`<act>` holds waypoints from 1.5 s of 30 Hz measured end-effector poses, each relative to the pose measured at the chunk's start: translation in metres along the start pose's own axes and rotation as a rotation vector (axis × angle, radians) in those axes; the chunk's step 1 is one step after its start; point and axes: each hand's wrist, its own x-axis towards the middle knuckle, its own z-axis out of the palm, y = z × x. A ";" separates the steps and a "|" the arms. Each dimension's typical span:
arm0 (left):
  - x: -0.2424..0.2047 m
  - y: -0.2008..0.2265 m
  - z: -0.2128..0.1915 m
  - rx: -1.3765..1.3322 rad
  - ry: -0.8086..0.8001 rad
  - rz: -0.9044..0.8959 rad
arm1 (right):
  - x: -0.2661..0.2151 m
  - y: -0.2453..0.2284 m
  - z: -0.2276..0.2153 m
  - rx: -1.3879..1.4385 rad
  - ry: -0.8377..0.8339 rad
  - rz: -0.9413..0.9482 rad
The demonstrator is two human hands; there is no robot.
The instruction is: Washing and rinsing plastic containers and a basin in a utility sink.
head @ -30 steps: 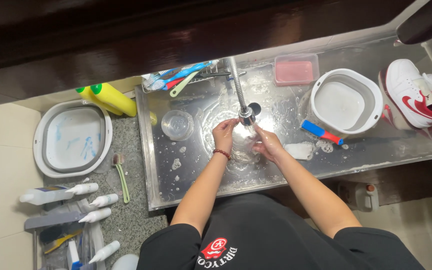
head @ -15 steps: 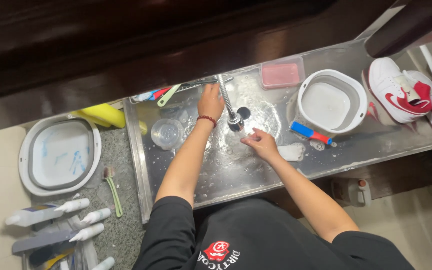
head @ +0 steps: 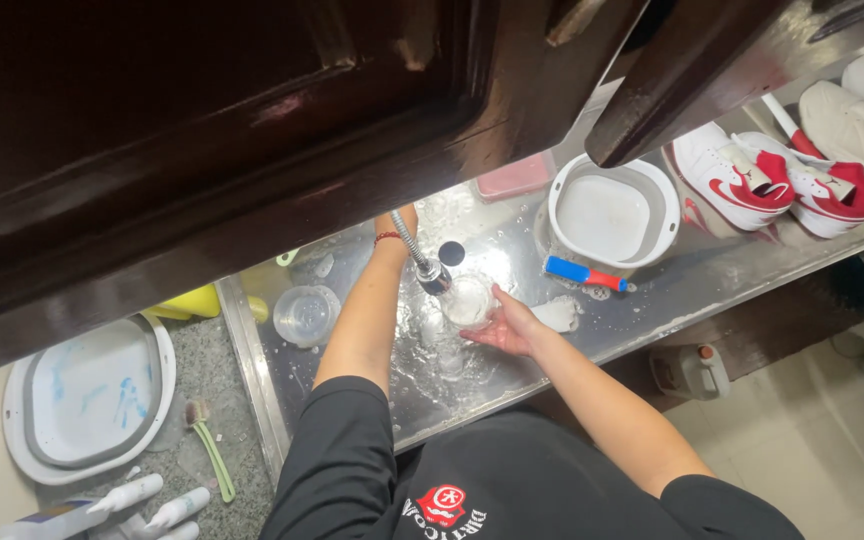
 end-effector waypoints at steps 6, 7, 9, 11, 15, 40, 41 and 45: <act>-0.005 -0.007 0.011 -0.172 -0.012 -0.335 | -0.005 -0.005 -0.010 -0.017 0.005 -0.115; -0.001 -0.016 0.021 -0.174 -0.020 -0.332 | -0.002 -0.006 -0.012 -0.010 0.010 -0.117; -0.002 -0.035 0.042 -0.125 -0.055 -0.287 | -0.001 -0.002 -0.020 -0.076 -0.001 -0.172; 0.004 -0.027 0.045 -0.062 -0.058 -0.200 | -0.008 -0.004 -0.010 -0.044 -0.008 -0.173; -0.008 -0.013 0.047 0.262 -0.114 -0.010 | -0.022 -0.010 0.003 0.018 0.038 -0.121; -0.270 0.064 -0.039 -0.709 -0.281 -0.262 | -0.034 0.027 0.001 -1.064 0.647 -0.812; -0.266 0.078 -0.049 -0.809 -0.296 -0.336 | -0.034 0.033 0.002 -1.060 0.564 -0.761; -0.264 0.102 -0.080 -0.867 -0.243 -0.565 | 0.006 0.054 -0.056 -0.797 0.121 -0.601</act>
